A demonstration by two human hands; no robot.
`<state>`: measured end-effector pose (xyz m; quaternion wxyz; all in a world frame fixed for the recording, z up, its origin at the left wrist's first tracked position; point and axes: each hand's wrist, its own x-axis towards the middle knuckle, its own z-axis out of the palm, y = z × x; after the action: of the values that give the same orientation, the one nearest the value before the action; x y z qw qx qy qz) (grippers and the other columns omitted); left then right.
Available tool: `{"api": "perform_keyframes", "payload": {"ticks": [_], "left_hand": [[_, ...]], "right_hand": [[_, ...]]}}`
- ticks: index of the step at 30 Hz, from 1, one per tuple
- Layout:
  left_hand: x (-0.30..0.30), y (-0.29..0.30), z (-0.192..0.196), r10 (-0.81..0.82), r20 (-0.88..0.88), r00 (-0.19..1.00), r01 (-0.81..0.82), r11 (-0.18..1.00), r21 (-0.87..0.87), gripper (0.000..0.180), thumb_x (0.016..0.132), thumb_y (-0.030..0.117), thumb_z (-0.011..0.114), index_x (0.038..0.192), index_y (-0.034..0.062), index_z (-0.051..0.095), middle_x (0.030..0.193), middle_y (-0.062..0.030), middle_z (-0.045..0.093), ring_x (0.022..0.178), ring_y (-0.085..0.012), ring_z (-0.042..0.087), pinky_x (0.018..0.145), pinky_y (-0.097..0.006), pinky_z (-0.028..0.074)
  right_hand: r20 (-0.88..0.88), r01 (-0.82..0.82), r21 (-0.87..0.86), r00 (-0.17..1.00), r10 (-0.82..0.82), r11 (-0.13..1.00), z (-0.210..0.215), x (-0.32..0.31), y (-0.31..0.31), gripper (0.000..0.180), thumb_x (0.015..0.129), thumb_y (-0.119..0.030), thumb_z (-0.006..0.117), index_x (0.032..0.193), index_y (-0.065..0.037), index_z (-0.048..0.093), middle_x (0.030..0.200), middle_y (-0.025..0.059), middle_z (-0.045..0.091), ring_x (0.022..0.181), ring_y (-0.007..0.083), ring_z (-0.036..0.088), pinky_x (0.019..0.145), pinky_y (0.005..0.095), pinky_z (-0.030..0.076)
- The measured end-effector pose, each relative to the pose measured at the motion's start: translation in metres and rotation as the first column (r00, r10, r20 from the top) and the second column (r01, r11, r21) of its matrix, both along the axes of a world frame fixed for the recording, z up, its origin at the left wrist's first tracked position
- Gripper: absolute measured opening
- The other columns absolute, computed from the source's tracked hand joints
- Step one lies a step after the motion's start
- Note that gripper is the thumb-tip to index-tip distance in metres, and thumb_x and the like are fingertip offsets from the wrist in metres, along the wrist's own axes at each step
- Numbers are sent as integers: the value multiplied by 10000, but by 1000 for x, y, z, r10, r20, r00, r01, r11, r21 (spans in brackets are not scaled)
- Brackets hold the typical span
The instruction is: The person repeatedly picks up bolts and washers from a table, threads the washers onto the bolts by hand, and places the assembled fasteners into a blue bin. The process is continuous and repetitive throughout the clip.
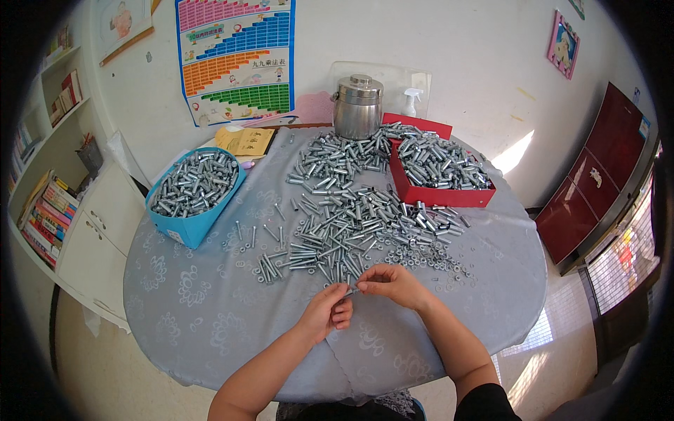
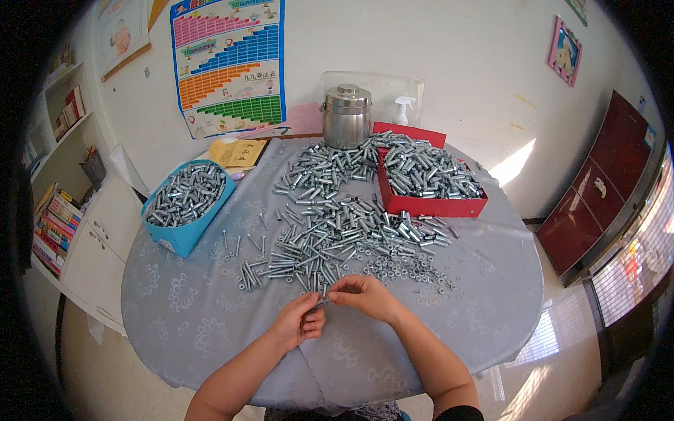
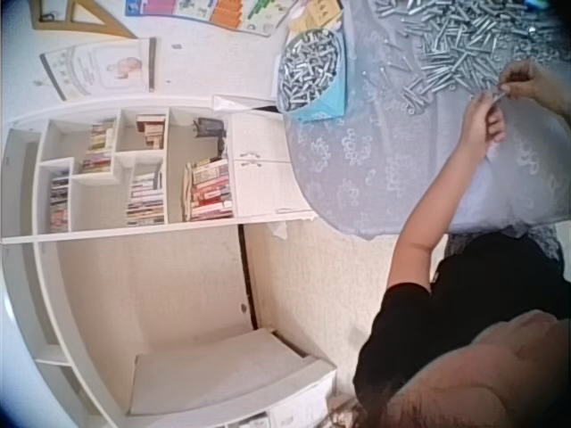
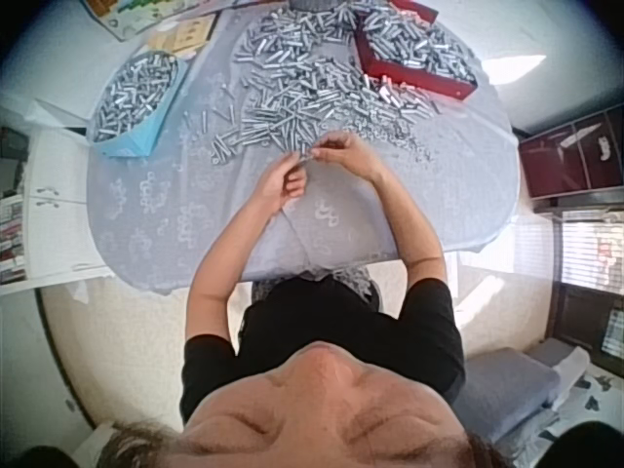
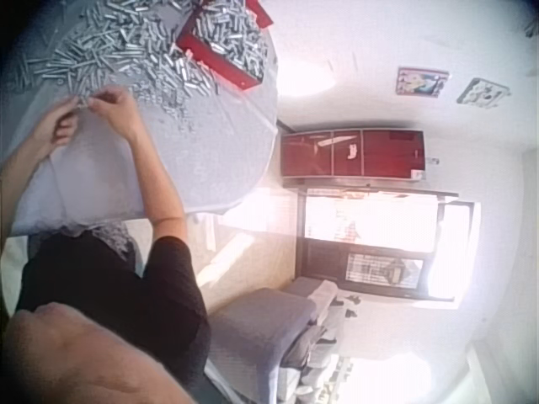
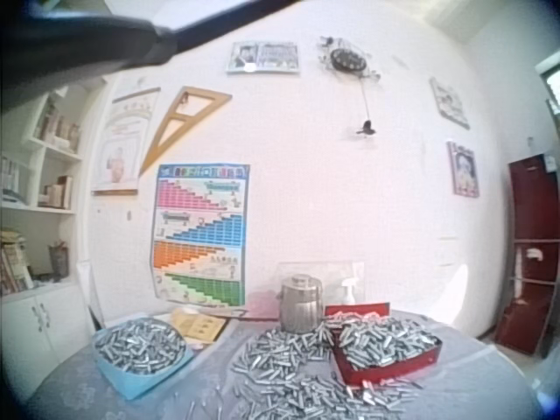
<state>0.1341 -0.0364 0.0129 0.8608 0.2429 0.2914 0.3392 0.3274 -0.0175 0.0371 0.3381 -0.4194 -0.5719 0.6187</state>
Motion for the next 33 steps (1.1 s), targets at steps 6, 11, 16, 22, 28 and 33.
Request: {"api": "perform_keyframes", "payload": {"ticks": [6, 11, 16, 22, 28, 33], "left_hand": [[1, 1, 1, -3, 15, 1000, 3, 1000, 4, 185, 915, 306, 451, 842, 144, 401, 584, 33, 310, 472, -74, 311, 427, -234, 291], [-2, 1, 1, 17, 5, 1000, -17, 1000, 6, 199, 909, 314, 464, 827, 146, 396, 585, 29, 323, 467, -74, 311, 424, -236, 289], [-2, 2, 1, 25, -5, 1000, -25, 1000, 19, 206, 902, 315, 479, 824, 141, 401, 583, 26, 330, 466, -76, 315, 422, -239, 288], [-1, 3, -1, 34, -12, 999, -34, 999, 23, 209, 899, 317, 485, 835, 134, 408, 584, 24, 333, 465, -78, 319, 418, -238, 285], [-3, 3, -2, 39, -21, 999, -38, 999, 26, 211, 898, 319, 487, 838, 132, 409, 584, 23, 336, 467, -79, 323, 416, -238, 286], [-4, 3, 1, 49, -16, 999, -48, 999, 17, 203, 904, 311, 475, 842, 129, 408, 586, 24, 335, 469, -78, 324, 424, -236, 291]], "right_hand": [[-31, -64, 123, 997, 68, 990, -5, -4, -3, 212, 802, -125, 644, 989, -29, 610, 883, -3, 617, 856, 72, 555, 757, 226, 446], [310, 172, 303, 912, -268, 937, 15, 11, 2, 182, 776, -152, 654, 923, -46, 643, 797, 31, 626, 742, 95, 572, 657, 238, 453], [621, -27, 376, 749, -230, 926, 9, 28, 3, 208, 711, -233, 679, 814, -54, 660, 780, 101, 632, 679, 227, 604, 603, 314, 462], [705, -193, 609, 577, -413, 769, -3, 14, -2, 214, 670, -234, 699, 774, -61, 629, 709, 89, 605, 665, 248, 593, 592, 337, 464], [682, -231, 622, 629, -372, 748, -5, 7, -6, 188, 676, -197, 682, 801, -74, 615, 780, 88, 614, 718, 246, 606, 625, 364, 476], [467, -6, 539, 834, -294, 842, 6, 0, -7, 232, 699, -134, 692, 913, -65, 636, 816, 57, 620, 710, 152, 586, 633, 268, 462]]}}
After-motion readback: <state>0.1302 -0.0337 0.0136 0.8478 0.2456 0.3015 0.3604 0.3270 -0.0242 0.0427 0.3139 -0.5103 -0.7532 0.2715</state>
